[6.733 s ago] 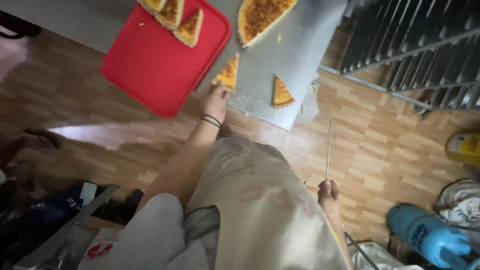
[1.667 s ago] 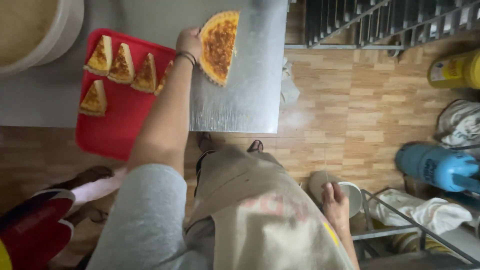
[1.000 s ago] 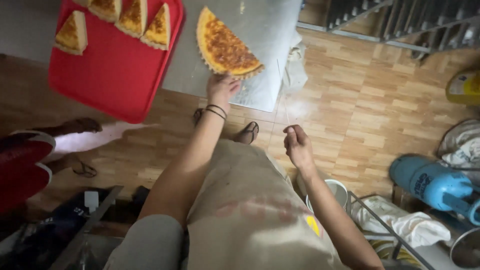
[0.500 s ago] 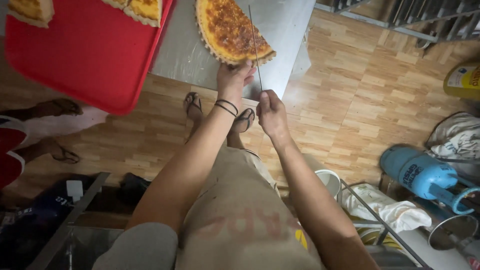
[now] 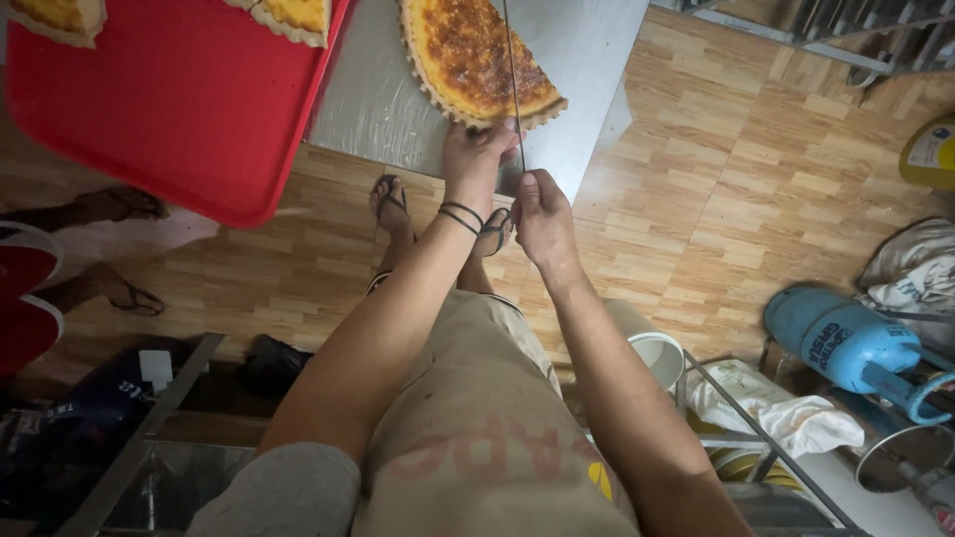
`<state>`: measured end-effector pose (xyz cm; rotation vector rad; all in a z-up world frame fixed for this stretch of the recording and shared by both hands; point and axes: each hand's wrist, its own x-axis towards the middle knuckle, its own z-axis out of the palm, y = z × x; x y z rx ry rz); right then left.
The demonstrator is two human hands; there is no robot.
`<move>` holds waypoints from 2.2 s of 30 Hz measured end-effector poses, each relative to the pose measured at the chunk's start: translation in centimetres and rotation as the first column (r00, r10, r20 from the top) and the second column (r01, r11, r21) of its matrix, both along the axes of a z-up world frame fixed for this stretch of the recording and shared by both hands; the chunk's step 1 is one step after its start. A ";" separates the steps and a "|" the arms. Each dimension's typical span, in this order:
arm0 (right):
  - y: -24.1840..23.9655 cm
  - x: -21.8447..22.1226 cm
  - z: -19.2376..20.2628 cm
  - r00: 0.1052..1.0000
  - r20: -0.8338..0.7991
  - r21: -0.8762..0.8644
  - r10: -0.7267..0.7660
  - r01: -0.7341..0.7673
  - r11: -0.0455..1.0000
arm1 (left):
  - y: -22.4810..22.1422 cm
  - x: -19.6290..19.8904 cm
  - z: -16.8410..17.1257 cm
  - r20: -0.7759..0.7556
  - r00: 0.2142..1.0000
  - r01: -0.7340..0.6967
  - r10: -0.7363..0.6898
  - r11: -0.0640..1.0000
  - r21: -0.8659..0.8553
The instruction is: Slicing a baked pie into triangular wedges and transferring them onto a red plastic tray.
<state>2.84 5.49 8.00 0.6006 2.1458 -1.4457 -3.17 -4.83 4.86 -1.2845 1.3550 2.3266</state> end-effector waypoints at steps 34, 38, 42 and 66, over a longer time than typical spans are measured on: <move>-1.2 -0.1 1.4 1.000 0.014 0.021 -0.018 0.018 1.000 | 0.0 0.5 -0.4 -0.080 0.997 -0.015 0.021 0.997 0.076; -0.9 -0.2 0.9 1.000 0.018 0.018 -0.012 0.012 1.000 | -0.2 0.6 -0.1 -0.086 0.996 0.013 -0.007 0.998 0.069; -1.2 -0.4 2.2 1.000 0.003 0.013 -0.005 0.005 1.000 | -0.3 0.4 0.9 -0.101 0.995 0.011 -0.005 0.998 0.055; -1.6 0.2 1.1 0.999 0.002 -0.011 -0.055 0.055 0.998 | -0.7 0.2 1.7 -0.098 0.995 0.021 -0.014 0.997 0.079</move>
